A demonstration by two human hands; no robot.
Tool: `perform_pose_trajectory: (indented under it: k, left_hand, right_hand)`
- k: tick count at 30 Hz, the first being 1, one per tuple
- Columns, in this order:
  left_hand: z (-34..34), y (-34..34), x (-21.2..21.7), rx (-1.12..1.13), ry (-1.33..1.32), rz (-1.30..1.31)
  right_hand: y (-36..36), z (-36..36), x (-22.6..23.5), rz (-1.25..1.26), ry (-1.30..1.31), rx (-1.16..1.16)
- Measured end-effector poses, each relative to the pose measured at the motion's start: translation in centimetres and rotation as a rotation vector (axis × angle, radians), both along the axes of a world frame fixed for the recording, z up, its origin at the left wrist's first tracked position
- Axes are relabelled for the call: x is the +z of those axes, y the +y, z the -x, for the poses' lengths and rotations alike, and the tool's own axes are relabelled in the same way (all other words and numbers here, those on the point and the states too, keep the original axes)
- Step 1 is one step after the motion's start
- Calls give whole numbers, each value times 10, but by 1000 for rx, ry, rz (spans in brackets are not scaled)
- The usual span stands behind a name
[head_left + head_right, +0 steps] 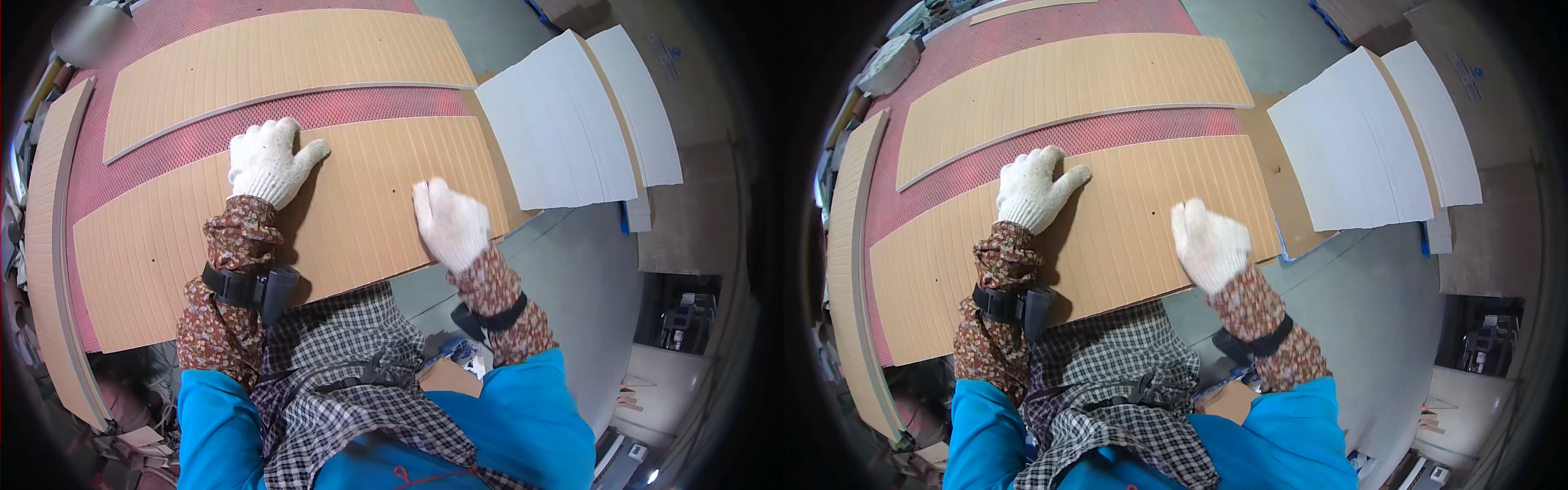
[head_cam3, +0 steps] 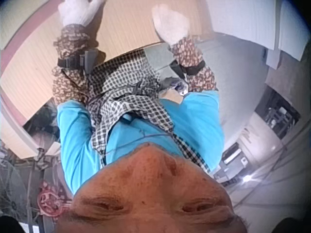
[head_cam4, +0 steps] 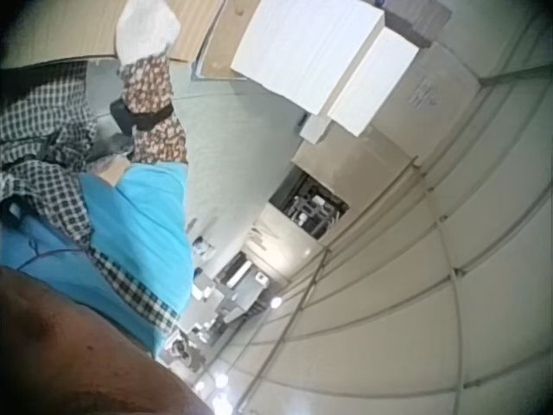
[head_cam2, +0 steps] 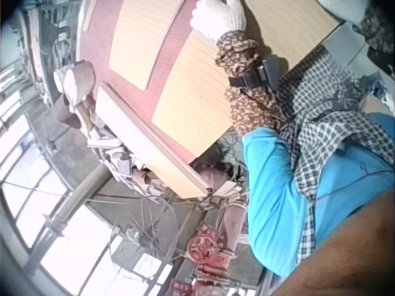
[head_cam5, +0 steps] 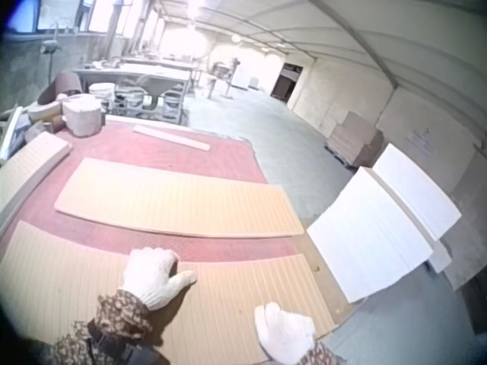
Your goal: Sanding the edges and surfaces of wood panels with a small sanding block.
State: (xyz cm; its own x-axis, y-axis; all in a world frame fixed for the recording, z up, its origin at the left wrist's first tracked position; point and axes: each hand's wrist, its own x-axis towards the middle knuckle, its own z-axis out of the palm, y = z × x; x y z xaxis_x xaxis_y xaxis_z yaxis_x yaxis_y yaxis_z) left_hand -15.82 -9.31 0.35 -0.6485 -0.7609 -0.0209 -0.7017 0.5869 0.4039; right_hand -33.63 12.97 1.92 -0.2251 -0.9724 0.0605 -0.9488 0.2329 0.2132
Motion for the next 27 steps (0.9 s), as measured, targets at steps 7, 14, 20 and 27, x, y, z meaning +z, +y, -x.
perform_pose_trajectory:
  k: [7, 14, 20, 27]
  left_hand:
    - [-3, 0, 5, 14, 2, -20]
    - [-8, -2, 1, 25, 23, -3]
    - [-6, -2, -3, -3, 60, 17]
    - [-7, -2, -2, 1, 50, 33]
  right_hand:
    - [-116, 48, -1, -36, -59, 0]
    - [-156, 66, -15, -20, -95, 15]
    - [-76, 19, 3, 93, -262, -232]
    - [49, -32, 5, 87, -109, -26]
